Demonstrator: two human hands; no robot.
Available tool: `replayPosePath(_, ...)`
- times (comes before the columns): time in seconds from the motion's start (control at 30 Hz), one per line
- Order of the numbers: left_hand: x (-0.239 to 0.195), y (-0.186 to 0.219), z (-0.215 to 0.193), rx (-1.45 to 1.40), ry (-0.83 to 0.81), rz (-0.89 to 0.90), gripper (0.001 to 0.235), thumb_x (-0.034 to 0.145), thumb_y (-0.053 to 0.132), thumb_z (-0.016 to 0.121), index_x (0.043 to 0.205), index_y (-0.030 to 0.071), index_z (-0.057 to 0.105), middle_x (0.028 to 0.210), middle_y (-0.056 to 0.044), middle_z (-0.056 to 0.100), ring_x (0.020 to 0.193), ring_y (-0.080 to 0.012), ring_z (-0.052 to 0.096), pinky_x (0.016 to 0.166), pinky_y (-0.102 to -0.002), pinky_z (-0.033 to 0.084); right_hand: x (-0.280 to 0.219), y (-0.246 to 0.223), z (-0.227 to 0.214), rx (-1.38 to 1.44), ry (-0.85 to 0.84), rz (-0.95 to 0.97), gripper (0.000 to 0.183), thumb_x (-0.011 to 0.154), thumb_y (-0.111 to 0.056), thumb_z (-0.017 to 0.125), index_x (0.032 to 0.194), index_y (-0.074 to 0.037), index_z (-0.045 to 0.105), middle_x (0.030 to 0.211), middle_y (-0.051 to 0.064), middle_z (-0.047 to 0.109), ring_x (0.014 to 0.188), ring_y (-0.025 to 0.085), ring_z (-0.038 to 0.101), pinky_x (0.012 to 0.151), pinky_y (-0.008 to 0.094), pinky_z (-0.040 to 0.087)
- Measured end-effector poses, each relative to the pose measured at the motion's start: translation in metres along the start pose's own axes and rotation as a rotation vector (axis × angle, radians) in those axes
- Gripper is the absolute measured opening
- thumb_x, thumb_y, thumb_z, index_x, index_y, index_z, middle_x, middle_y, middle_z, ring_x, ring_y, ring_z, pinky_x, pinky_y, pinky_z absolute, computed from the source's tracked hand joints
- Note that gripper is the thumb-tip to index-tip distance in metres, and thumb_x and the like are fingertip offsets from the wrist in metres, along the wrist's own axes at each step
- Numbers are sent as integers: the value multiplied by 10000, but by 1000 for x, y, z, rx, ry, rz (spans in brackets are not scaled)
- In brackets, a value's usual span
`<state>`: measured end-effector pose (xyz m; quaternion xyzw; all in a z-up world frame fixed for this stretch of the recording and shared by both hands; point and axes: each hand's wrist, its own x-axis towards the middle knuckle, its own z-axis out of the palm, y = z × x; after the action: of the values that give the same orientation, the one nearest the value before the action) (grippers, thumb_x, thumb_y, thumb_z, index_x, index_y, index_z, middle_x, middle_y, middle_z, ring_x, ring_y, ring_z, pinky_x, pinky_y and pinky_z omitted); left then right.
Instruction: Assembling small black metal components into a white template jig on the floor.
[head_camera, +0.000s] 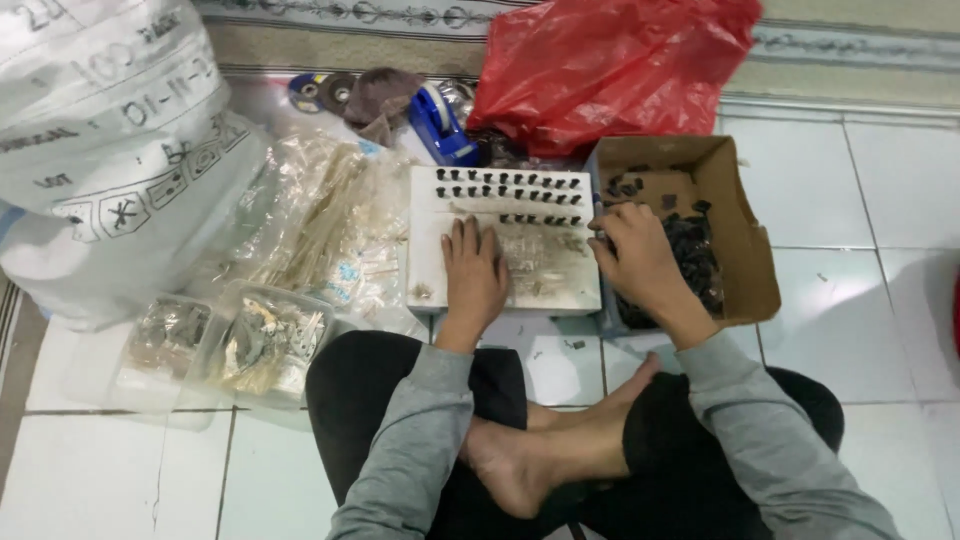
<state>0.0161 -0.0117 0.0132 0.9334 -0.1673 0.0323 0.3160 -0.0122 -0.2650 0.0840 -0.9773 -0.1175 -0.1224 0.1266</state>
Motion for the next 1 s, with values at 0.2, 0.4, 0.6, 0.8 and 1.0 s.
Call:
replayPosePath(0.2,-22,11,0,27,-11,6,444,944,129,629,1353,-36,584,1475,-299,440,1464,-479,309,1195,-639,187,-66,64,-63,-142,-419,386,317,918,-247,718,1152,-35,741,1061,209,711,1055,386,693,882,425,544)
replayPosePath(0.4,-44,56,-5,25,-4,97,327,947,70,626,1256,-35,644,1421,-279,494,1413,-443,409,1186,-575,284,-89,89,-50,-50,-519,555,381,882,-299,741,1173,-55,772,1110,231,762,1091,411,720,889,493,580)
replayPosePath(0.6,-34,136,5,-140,62,448,244,912,-7,629,1146,-55,684,1164,-236,617,1175,-400,616,990,-460,520,-73,87,-4,207,-620,644,400,913,-280,705,1247,-64,744,1217,227,726,1151,420,683,894,527,595)
replayPosePath(0.8,13,171,100,85,-104,496,84,860,-28,629,848,-4,708,818,-145,632,852,-258,673,766,-280,597,-73,106,36,279,-571,722,308,939,-137,678,1223,-60,769,1224,237,732,1160,439,676,897,529,598)
replayPosePath(1.0,43,148,202,335,-74,474,224,846,-26,612,652,75,664,689,-99,643,692,-231,660,579,-267,554,-73,101,5,365,-569,790,499,913,-2,619,1411,-3,617,1411,265,618,1333,428,564,1082,547,517)
